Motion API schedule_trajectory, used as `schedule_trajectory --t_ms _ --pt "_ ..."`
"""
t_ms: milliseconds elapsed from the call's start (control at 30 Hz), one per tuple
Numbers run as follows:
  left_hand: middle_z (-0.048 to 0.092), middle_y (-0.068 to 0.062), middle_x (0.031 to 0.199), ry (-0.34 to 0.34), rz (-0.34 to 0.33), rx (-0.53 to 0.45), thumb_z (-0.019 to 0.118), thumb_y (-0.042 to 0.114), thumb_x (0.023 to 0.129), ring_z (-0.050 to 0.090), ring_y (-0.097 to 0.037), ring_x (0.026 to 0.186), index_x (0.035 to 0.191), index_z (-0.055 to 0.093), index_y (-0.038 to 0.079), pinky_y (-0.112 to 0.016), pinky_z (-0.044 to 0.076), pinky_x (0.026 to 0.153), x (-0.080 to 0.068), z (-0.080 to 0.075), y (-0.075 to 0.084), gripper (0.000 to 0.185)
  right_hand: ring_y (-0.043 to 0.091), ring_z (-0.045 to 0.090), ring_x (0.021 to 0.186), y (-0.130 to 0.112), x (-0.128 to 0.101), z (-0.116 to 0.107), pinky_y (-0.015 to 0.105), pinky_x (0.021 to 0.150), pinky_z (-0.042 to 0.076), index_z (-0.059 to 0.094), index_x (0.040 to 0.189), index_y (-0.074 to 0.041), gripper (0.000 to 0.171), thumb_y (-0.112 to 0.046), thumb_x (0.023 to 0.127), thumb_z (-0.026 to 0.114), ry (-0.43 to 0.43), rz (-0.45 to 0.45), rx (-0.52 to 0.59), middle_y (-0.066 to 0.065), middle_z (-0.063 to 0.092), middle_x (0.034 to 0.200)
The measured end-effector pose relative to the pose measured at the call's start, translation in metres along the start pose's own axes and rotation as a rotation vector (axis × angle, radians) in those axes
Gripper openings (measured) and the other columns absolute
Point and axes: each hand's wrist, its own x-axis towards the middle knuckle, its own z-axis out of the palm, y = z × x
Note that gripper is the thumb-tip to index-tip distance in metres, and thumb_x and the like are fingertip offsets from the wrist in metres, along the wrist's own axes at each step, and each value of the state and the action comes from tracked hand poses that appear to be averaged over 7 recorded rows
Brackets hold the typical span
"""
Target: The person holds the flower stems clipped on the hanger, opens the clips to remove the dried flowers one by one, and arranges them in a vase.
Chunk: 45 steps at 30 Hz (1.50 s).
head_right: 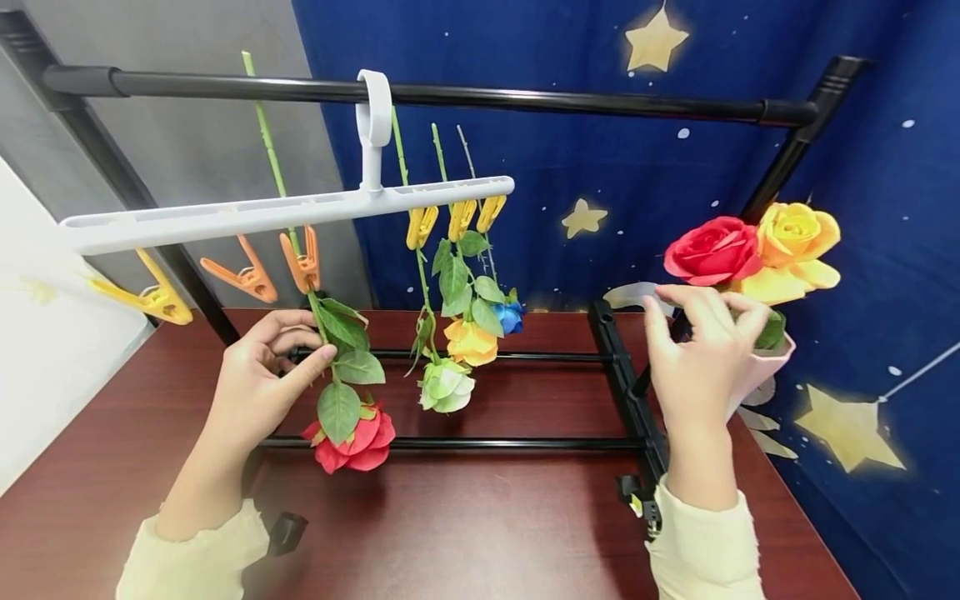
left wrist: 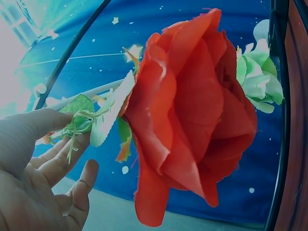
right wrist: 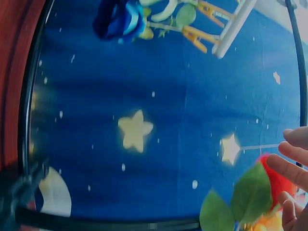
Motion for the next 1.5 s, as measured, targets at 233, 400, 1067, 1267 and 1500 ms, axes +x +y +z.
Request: schedule_trajectory --t_ms 233,400,1067,1267,1500 --pt "0.074 0.006 0.087 -0.023 0.004 -0.036 0.073 0.004 0.087 0.061 0.0 0.076 0.116 0.064 0.006 -0.017 0.048 0.064 0.001 -0.006 0.0 0.03 -0.006 0.037 0.097 -0.033 -0.011 0.015 0.016 0.084 0.027 0.077 0.097 -0.003 0.014 -0.008 0.084 0.078 -0.092 -0.021 0.075 0.017 0.075 0.095" --pt "0.075 -0.005 0.088 -0.057 0.01 -0.056 0.073 0.005 0.088 0.061 -0.001 0.077 0.116 0.063 0.006 -0.017 0.047 0.064 0.002 -0.01 0.0 0.03 0.0 0.042 0.089 -0.059 -0.018 0.028 0.007 0.069 0.037 0.078 0.098 -0.006 0.014 -0.01 0.085 0.078 -0.175 -0.017 0.124 0.012 0.075 0.091" --pt "0.075 -0.011 0.091 -0.076 0.004 -0.067 0.073 0.008 0.089 0.061 0.001 0.08 0.118 0.063 0.007 -0.018 0.047 0.063 0.003 -0.012 -0.001 0.03 0.022 0.059 0.088 -0.154 -0.02 0.102 0.032 0.075 0.046 0.076 0.108 -0.007 0.024 -0.019 0.087 0.077 -0.501 -0.006 0.406 0.003 0.074 0.09" --pt "0.075 -0.01 0.09 -0.073 0.016 -0.067 0.073 0.007 0.089 0.061 0.001 0.077 0.117 0.063 0.006 -0.018 0.047 0.062 0.003 -0.012 -0.003 0.031 0.018 0.059 0.09 -0.185 -0.012 0.117 0.037 0.082 0.049 0.074 0.115 -0.011 0.028 -0.027 0.092 0.072 -0.635 -0.027 0.399 0.001 0.073 0.095" --pt "0.075 -0.01 0.09 -0.079 0.013 -0.065 0.073 0.007 0.089 0.061 0.001 0.077 0.118 0.063 0.006 -0.018 0.048 0.062 0.005 -0.013 -0.004 0.031 0.015 0.061 0.09 -0.208 -0.005 0.134 0.031 0.08 0.05 0.073 0.119 -0.011 0.033 -0.031 0.093 0.07 -0.733 -0.043 0.366 0.0 0.075 0.103"
